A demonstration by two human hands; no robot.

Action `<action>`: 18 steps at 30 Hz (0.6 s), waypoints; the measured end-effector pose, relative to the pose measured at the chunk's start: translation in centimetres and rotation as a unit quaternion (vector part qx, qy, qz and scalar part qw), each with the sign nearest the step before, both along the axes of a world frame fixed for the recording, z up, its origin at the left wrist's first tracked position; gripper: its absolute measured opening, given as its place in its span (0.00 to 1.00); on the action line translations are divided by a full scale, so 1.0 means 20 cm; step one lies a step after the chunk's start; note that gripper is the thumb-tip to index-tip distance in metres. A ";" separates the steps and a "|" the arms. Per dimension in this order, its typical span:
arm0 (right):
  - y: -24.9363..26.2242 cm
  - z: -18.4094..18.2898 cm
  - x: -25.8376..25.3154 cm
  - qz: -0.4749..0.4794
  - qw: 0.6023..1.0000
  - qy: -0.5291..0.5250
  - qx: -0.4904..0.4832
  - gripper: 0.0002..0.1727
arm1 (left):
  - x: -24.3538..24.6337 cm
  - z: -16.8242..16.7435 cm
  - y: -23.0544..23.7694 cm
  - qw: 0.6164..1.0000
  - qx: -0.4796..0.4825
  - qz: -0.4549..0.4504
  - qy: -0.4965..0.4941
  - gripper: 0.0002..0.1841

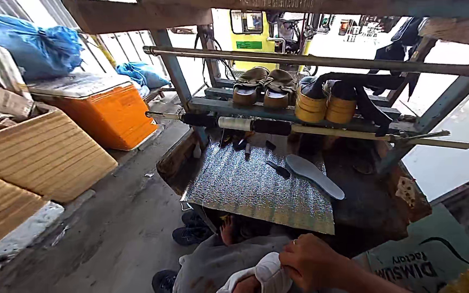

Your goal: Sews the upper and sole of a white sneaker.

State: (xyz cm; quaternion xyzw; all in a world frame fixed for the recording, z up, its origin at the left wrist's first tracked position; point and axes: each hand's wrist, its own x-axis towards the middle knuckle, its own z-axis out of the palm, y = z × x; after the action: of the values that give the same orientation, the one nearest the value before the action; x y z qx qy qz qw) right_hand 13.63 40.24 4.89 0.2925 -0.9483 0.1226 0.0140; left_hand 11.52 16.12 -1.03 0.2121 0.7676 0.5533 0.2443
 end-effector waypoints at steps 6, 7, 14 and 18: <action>-0.03 -0.08 0.07 -0.039 0.998 0.042 -0.024 0.05 | 0.00 0.03 0.00 0.998 -0.055 0.030 -0.021 0.08; -0.03 -0.08 0.08 -0.045 0.998 0.043 -0.020 0.04 | -0.01 0.04 -0.01 0.996 -0.085 0.019 -0.025 0.09; -0.07 0.02 0.09 -0.072 0.996 0.014 0.059 0.05 | 0.06 -0.02 -0.10 0.978 0.018 0.042 0.202 0.11; -0.06 0.07 0.06 -0.038 0.995 -0.067 0.060 0.07 | 0.07 0.00 -0.10 0.972 -0.045 0.014 0.230 0.12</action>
State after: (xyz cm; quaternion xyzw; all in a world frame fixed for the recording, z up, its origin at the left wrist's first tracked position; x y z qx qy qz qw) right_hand 14.90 39.01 6.20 0.2478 -0.9631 0.0844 -0.0621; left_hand 12.97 14.13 -0.95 0.3120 0.8303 0.4575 0.0627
